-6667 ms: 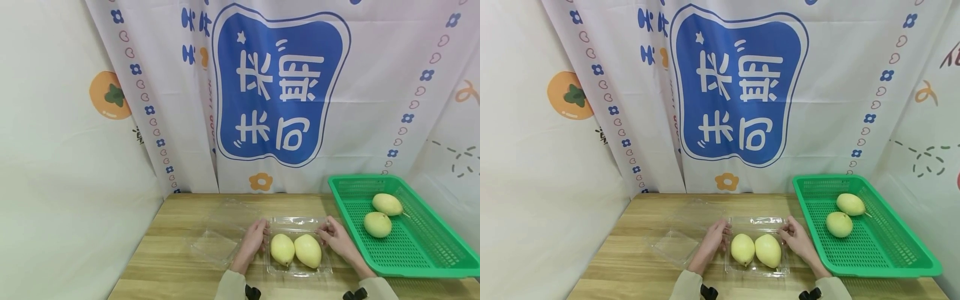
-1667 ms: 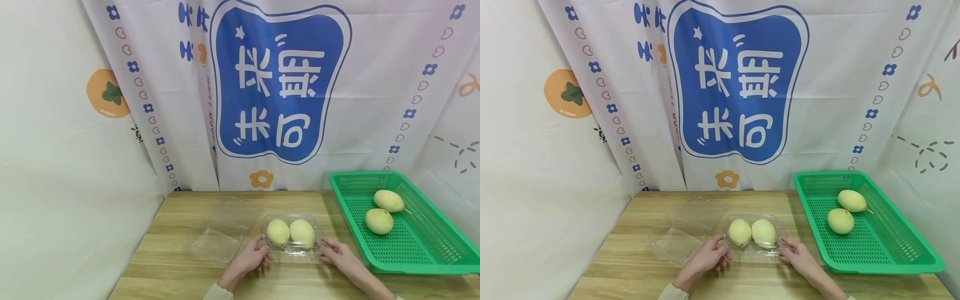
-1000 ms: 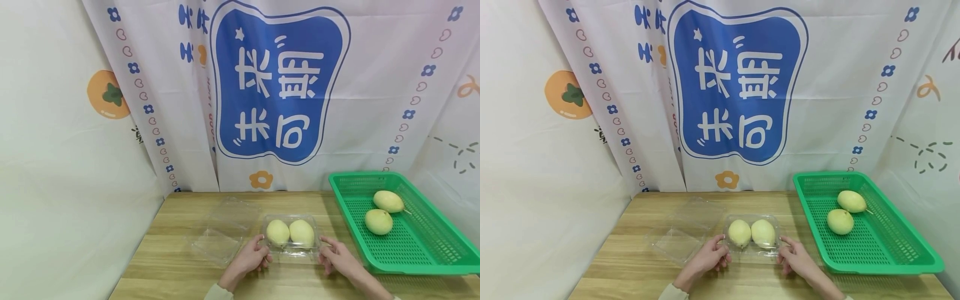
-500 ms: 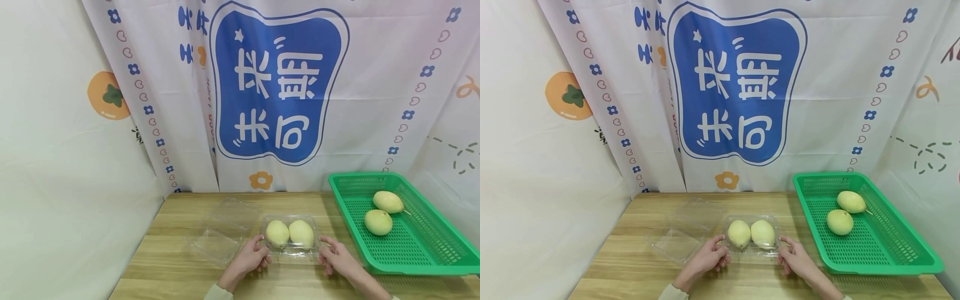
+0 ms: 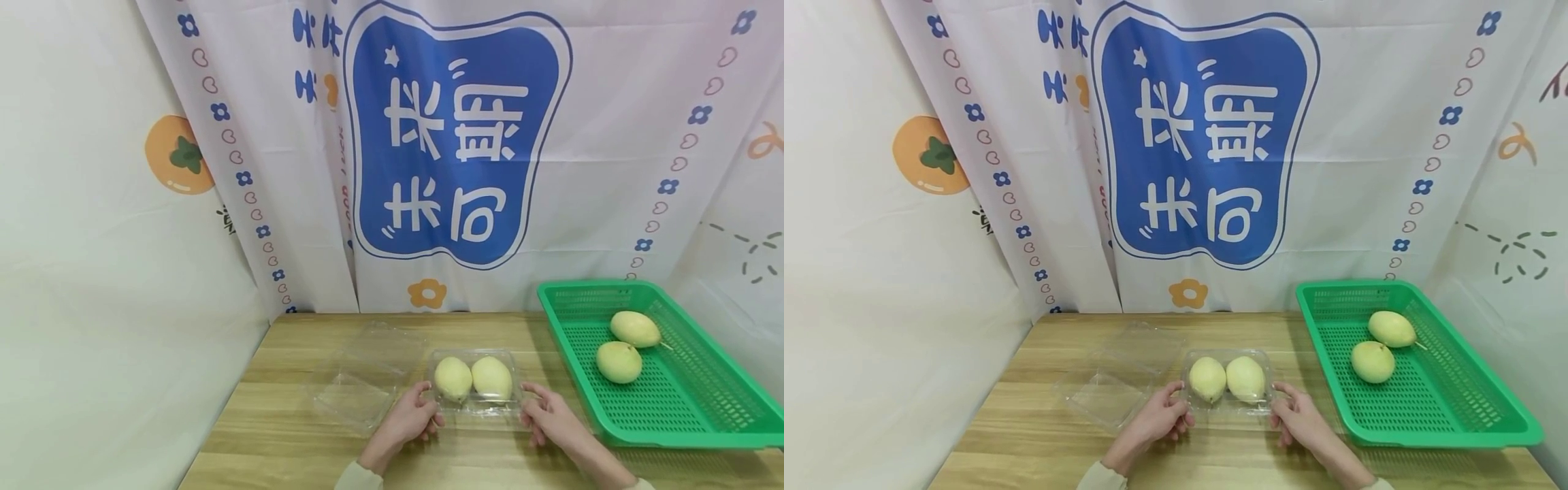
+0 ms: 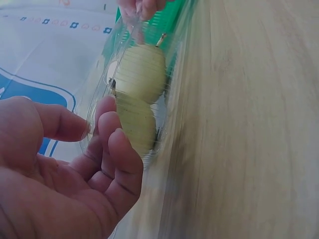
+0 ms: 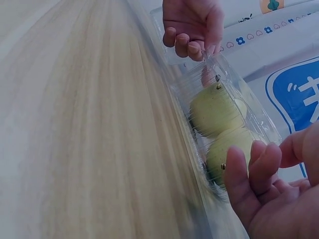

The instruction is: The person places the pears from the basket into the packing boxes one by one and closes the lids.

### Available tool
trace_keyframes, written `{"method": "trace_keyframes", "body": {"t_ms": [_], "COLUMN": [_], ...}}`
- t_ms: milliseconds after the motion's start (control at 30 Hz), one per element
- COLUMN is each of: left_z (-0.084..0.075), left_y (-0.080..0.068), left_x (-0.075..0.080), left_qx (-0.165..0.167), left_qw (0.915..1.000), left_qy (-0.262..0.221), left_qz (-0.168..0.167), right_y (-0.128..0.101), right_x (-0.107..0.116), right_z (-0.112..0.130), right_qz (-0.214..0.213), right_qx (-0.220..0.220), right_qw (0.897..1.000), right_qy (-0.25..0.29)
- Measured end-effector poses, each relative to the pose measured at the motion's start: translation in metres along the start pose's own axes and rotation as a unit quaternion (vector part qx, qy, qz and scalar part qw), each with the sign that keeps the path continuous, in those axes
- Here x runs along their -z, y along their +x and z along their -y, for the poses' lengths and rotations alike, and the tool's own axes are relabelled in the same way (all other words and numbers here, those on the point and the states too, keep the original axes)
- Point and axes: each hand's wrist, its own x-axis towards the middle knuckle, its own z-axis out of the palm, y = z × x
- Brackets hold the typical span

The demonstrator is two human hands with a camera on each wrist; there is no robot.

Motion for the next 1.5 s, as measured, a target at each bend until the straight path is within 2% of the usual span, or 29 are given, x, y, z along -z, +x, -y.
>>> {"method": "trace_keyframes", "body": {"t_ms": [333, 767, 1000, 1133, 1367, 1500], "left_z": [-0.001, 0.000, 0.001, 0.002, -0.001, -0.004], "left_y": [0.002, 0.010, 0.020, 0.024, 0.031, 0.037], "left_x": [-0.001, -0.002, -0.004, -0.006, -0.010, -0.012], "left_qx": [0.000, 0.006, 0.007, 0.011, -0.016, -0.019], "left_qw": [1.0000, 0.9998, 0.9997, 0.9994, 0.9973, 0.9961], "left_qy": [0.006, 0.003, -0.006, -0.019, -0.034, -0.048], "left_qz": [-0.004, -0.016, -0.020, -0.028, -0.064, -0.071], "right_y": [0.001, 0.006, 0.013, 0.017, 0.029, 0.036], "right_x": [0.001, -0.001, -0.003, -0.003, -0.005, -0.005], "right_z": [0.000, 0.000, 0.001, 0.001, 0.002, 0.003], "right_qz": [0.005, -0.022, -0.066, -0.082, -0.113, -0.121], "right_qx": [0.010, 0.009, -0.027, -0.033, -0.041, -0.040], "right_qw": [1.000, 1.000, 0.997, 0.996, 0.992, 0.991], "right_qy": [0.002, 0.019, 0.026, 0.025, 0.026, 0.044]}}
